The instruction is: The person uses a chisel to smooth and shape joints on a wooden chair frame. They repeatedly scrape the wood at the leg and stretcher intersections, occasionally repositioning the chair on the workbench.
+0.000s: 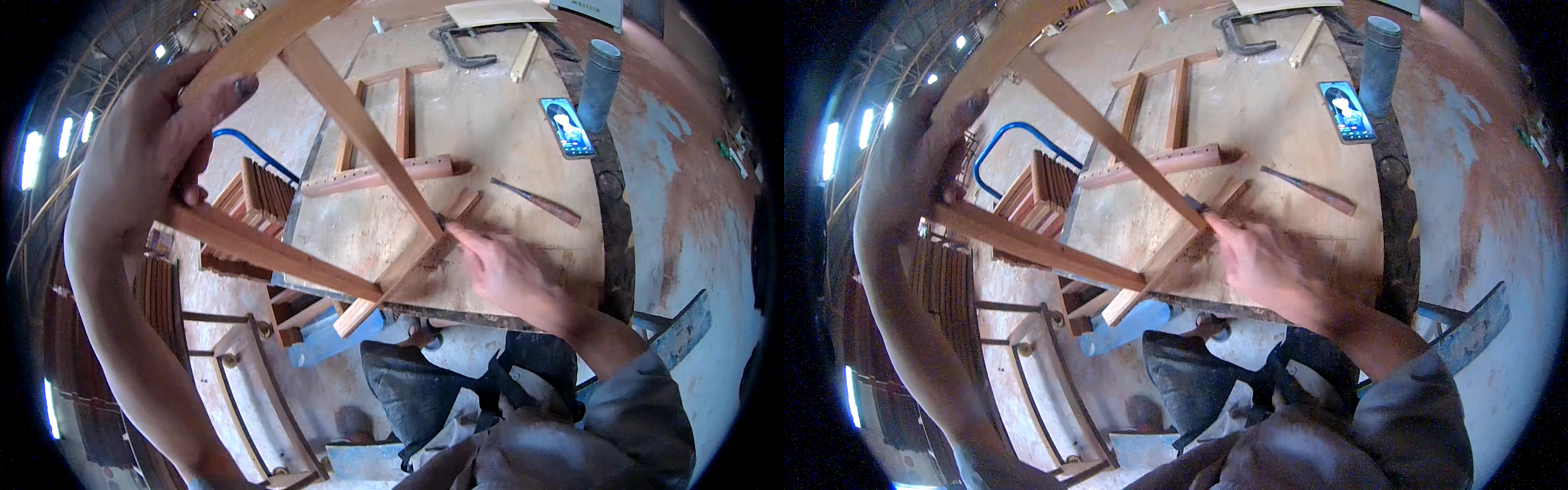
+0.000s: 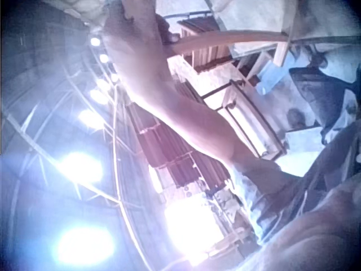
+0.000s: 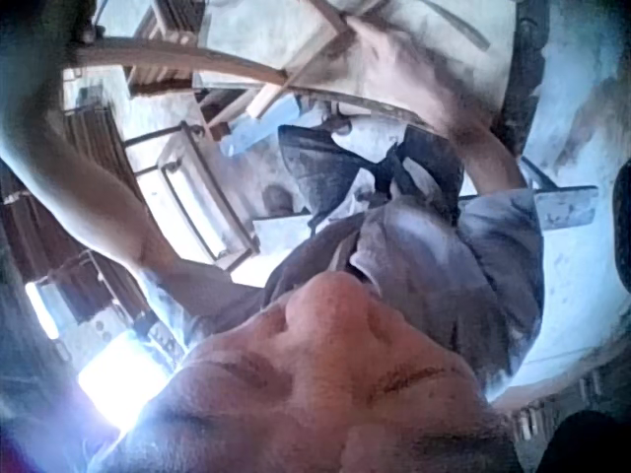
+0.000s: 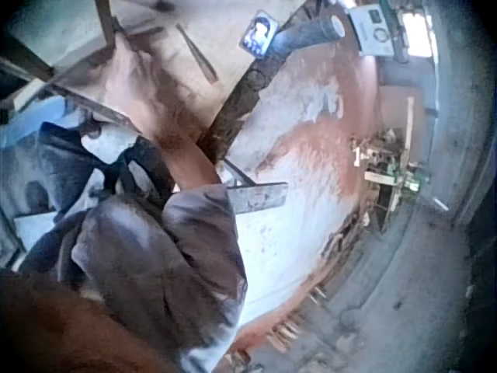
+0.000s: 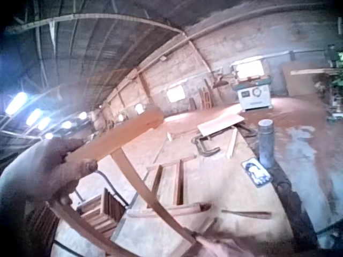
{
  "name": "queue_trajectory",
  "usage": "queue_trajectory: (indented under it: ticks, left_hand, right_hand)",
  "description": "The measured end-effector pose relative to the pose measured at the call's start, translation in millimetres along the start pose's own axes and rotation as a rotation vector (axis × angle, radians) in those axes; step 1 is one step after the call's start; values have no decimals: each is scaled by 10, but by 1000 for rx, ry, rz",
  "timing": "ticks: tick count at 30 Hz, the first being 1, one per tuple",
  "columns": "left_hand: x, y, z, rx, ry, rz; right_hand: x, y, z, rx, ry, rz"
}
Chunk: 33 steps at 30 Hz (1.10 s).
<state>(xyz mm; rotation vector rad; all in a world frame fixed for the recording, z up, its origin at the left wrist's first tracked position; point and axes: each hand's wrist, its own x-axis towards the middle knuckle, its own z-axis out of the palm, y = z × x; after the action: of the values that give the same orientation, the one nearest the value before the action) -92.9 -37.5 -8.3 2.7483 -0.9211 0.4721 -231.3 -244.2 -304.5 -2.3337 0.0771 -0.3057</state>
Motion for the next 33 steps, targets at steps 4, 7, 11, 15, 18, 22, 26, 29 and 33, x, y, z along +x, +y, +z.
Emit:
queue_trajectory:
  ticks: [4,7,11,15,18,22,26,29,33]
  left_hand:
    - [34,-66,55,-23,13,-18]
    - [-30,-41,-9,-17,0,3]
    - [-71,105,12,-6,17,15]
    - [-70,520,-254,80,-188,-194]
    - [-46,621,-229,45,-196,-366]
    - [15,543,-324,-43,-272,-354]
    - [8,617,-245,224,-222,-256]
    - [-48,528,-193,222,-123,-209]
    - [-200,470,-83,237,-55,6]
  right_hand:
    - [-484,-145,-286,-103,-79,72]
    - [-534,-266,-232,150,-144,-12]
    - [-443,-252,-20,-32,-81,-79]
    - [-289,-362,53,-87,-102,-3]
    - [-98,-359,193,-81,-47,-17]
    - [-260,-337,138,-36,-33,-18]
    - [15,-342,206,9,-21,4]
    - [-120,-390,163,-38,-30,36]
    - [-385,-328,136,-47,-23,13]
